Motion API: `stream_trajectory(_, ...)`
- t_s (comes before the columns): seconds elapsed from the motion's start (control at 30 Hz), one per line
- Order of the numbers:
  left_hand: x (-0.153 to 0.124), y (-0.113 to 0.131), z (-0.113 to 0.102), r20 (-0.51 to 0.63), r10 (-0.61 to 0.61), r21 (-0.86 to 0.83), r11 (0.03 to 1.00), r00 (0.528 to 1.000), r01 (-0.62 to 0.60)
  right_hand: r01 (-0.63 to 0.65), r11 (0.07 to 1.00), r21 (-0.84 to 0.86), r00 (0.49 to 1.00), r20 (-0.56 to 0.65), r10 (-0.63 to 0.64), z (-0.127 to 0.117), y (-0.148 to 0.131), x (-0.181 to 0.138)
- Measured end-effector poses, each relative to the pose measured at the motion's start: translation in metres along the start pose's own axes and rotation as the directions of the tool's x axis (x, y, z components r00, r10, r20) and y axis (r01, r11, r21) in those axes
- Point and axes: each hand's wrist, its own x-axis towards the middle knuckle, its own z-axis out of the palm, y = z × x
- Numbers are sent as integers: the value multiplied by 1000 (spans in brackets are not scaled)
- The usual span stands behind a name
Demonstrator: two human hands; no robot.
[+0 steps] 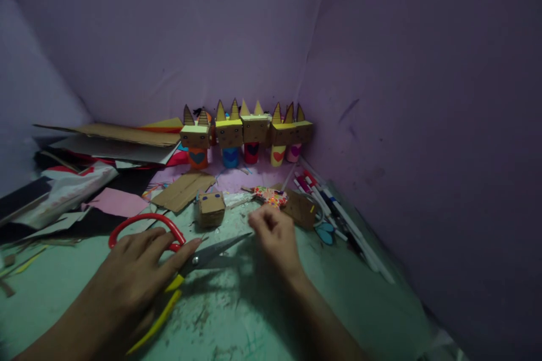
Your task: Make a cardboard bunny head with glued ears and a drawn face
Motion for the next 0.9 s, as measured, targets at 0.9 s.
stream_trajectory(0.9,10,-32,-10,-72,-648,-428,707,759,563,356,717,-599,813,577,78,25,21,-17)
